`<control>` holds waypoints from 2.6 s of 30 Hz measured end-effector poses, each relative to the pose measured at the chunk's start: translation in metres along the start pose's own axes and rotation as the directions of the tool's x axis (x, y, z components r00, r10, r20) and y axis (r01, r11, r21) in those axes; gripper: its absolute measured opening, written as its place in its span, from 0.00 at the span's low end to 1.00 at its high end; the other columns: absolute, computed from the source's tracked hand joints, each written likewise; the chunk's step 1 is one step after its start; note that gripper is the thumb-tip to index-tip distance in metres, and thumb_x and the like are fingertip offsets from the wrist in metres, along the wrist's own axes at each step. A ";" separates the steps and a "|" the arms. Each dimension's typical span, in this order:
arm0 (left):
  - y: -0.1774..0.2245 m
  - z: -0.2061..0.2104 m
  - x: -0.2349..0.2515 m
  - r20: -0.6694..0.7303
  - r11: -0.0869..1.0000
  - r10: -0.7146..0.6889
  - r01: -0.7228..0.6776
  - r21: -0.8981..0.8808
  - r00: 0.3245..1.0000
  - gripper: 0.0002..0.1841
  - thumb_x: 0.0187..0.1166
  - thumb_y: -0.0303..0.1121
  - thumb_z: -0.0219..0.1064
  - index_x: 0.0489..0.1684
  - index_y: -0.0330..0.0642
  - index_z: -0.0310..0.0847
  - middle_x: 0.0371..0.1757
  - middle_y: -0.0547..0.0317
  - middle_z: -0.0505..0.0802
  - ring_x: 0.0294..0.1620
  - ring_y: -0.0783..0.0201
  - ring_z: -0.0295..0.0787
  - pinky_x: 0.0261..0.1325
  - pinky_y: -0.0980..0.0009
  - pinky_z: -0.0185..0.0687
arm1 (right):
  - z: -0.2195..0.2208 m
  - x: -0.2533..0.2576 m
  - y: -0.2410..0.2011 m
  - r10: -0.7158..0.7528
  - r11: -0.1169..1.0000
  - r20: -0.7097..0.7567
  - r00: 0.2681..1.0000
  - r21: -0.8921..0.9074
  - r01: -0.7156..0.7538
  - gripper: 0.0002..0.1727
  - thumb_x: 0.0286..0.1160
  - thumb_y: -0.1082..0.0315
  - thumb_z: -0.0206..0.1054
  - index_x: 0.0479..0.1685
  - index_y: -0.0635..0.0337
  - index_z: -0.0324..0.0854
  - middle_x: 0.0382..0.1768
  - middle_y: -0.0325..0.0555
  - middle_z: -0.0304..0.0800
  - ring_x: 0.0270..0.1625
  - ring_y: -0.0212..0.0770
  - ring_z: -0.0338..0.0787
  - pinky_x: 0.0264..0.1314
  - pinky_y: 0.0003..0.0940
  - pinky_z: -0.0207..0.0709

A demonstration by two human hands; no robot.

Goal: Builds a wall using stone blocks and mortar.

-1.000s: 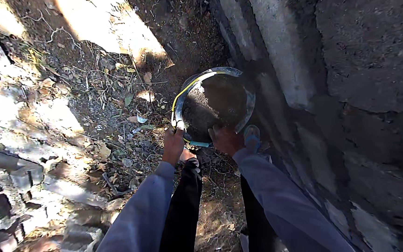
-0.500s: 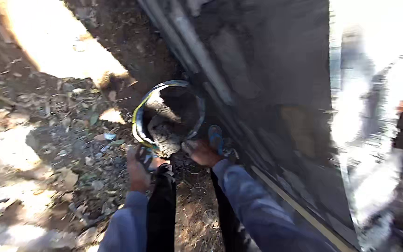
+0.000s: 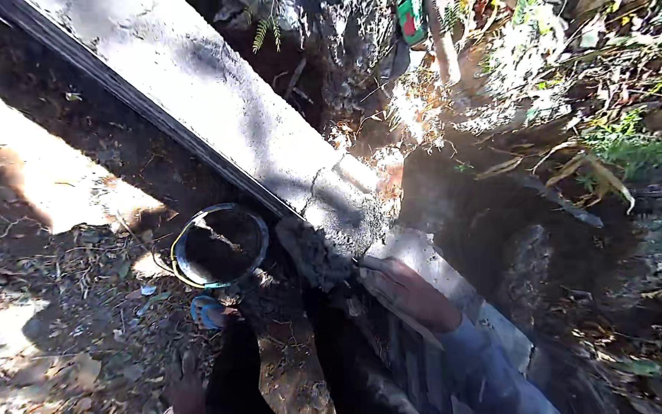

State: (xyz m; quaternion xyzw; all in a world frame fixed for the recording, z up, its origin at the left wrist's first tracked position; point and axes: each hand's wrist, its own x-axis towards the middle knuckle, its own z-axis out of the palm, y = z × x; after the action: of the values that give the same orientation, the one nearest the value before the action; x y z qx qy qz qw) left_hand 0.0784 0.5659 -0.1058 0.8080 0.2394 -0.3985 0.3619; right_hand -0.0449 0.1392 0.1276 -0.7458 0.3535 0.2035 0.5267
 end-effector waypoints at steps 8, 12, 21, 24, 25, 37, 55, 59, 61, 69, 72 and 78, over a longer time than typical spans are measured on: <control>-0.027 0.037 -0.054 0.016 0.993 -0.008 0.006 0.122 1.000 0.34 0.93 0.50 0.49 0.92 0.35 0.56 0.89 0.34 0.66 0.90 0.39 0.61 0.87 0.38 0.57 | 0.006 0.048 0.047 -0.010 0.830 -0.637 0.771 -0.435 -0.349 0.25 0.88 0.54 0.53 0.63 0.65 0.85 0.57 0.61 0.91 0.56 0.60 0.94 0.56 0.58 0.86; -0.024 0.055 -0.066 -0.002 0.990 0.001 -0.001 0.140 1.000 0.35 0.91 0.51 0.52 0.91 0.38 0.57 0.89 0.36 0.66 0.90 0.39 0.59 0.86 0.36 0.55 | 0.001 0.054 0.062 -0.048 0.805 -0.602 0.797 -0.495 -0.326 0.24 0.89 0.54 0.52 0.60 0.63 0.85 0.53 0.59 0.92 0.50 0.57 0.95 0.49 0.54 0.87; 0.035 0.109 -0.077 0.033 0.981 0.175 -0.171 -0.089 0.984 0.31 0.91 0.48 0.54 0.87 0.37 0.64 0.84 0.42 0.76 0.83 0.50 0.73 0.83 0.47 0.69 | -0.096 0.014 0.071 0.214 0.800 -0.034 0.976 0.580 -0.155 0.29 0.96 0.46 0.39 0.43 0.58 0.79 0.16 0.36 0.75 0.11 0.29 0.74 0.11 0.24 0.73; 0.090 0.150 -0.094 0.046 0.910 0.337 -0.313 -0.272 0.940 0.35 0.90 0.52 0.47 0.88 0.32 0.60 0.86 0.42 0.72 0.85 0.56 0.70 0.85 0.58 0.68 | -0.109 0.022 0.082 0.230 0.822 0.146 0.962 0.500 -0.272 0.30 0.94 0.43 0.40 0.40 0.56 0.78 0.15 0.34 0.74 0.10 0.29 0.73 0.11 0.23 0.72; 0.110 0.166 -0.103 0.052 0.879 0.384 -0.348 -0.325 0.922 0.35 0.91 0.51 0.44 0.88 0.31 0.58 0.87 0.41 0.70 0.87 0.56 0.67 0.87 0.60 0.64 | -0.112 0.023 0.080 0.251 0.859 0.146 0.957 0.423 -0.290 0.28 0.95 0.45 0.40 0.39 0.56 0.78 0.15 0.34 0.75 0.10 0.29 0.73 0.11 0.23 0.71; 0.248 0.273 -0.134 -0.109 0.605 0.527 -0.462 -0.648 0.843 0.38 0.91 0.59 0.23 0.98 0.48 0.31 0.98 0.58 0.43 0.97 0.67 0.35 0.97 0.60 0.31 | -0.126 0.047 0.076 0.193 0.885 0.084 0.978 0.415 -0.210 0.29 0.96 0.50 0.37 0.31 0.55 0.76 0.14 0.33 0.75 0.11 0.28 0.74 0.11 0.22 0.72; 0.258 0.287 -0.141 -0.125 0.595 0.549 -0.491 -0.636 0.827 0.39 0.91 0.59 0.25 0.98 0.48 0.24 0.98 0.58 0.40 0.97 0.68 0.33 0.96 0.63 0.31 | -0.088 0.053 0.008 0.254 0.750 0.248 0.935 -0.660 -0.029 0.35 0.94 0.41 0.36 0.54 0.63 0.78 0.39 0.59 0.87 0.51 0.60 0.91 0.53 0.61 0.80; 0.259 0.286 -0.143 -0.144 0.590 0.537 -0.492 -0.641 0.831 0.37 0.92 0.58 0.26 0.98 0.48 0.28 0.98 0.57 0.43 0.97 0.67 0.36 0.96 0.63 0.33 | -0.093 0.053 0.006 0.229 0.639 0.168 0.959 -0.769 -0.018 0.34 0.93 0.38 0.38 0.55 0.60 0.79 0.36 0.57 0.88 0.48 0.61 0.92 0.46 0.60 0.81; 0.261 0.285 -0.144 -0.130 0.590 0.537 -0.482 -0.648 0.833 0.38 0.92 0.59 0.25 0.98 0.49 0.27 0.98 0.59 0.43 0.97 0.68 0.35 0.96 0.63 0.33 | -0.096 0.055 0.014 0.169 0.633 0.120 0.978 -0.774 -0.014 0.34 0.93 0.38 0.39 0.52 0.58 0.79 0.31 0.55 0.87 0.43 0.61 0.92 0.41 0.60 0.81; 0.254 0.275 -0.150 -0.079 0.632 0.567 -0.495 -0.596 0.820 0.39 0.91 0.60 0.25 0.98 0.48 0.28 0.98 0.58 0.42 0.97 0.69 0.34 0.97 0.62 0.32 | -0.106 0.046 0.041 0.070 0.776 0.115 0.991 -0.630 0.018 0.31 0.94 0.44 0.41 0.37 0.59 0.78 0.21 0.49 0.78 0.28 0.53 0.86 0.30 0.54 0.77; 0.248 0.273 -0.152 -0.053 0.669 0.535 -0.461 -0.583 0.843 0.38 0.92 0.59 0.26 0.98 0.47 0.32 0.98 0.58 0.47 0.96 0.68 0.38 0.97 0.62 0.35 | -0.140 0.050 0.045 -0.023 0.879 0.254 0.967 -0.456 0.140 0.26 0.92 0.46 0.52 0.34 0.56 0.80 0.17 0.39 0.74 0.20 0.37 0.77 0.26 0.40 0.72; 0.222 0.307 -0.174 -0.188 0.721 0.451 -0.481 -0.500 0.872 0.45 0.88 0.67 0.26 0.94 0.38 0.46 0.93 0.49 0.60 0.94 0.67 0.50 0.95 0.65 0.43 | -0.181 0.118 0.050 -0.114 0.793 0.350 0.930 -0.532 0.298 0.33 0.88 0.36 0.49 0.43 0.57 0.84 0.28 0.45 0.83 0.33 0.45 0.85 0.40 0.53 0.77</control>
State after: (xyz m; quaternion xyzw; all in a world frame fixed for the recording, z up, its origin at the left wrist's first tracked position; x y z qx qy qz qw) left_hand -0.0148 0.1721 -0.0049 0.7198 0.1389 -0.1908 0.6529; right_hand -0.0162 -0.0759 0.0816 -0.8644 0.1068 0.3520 0.3427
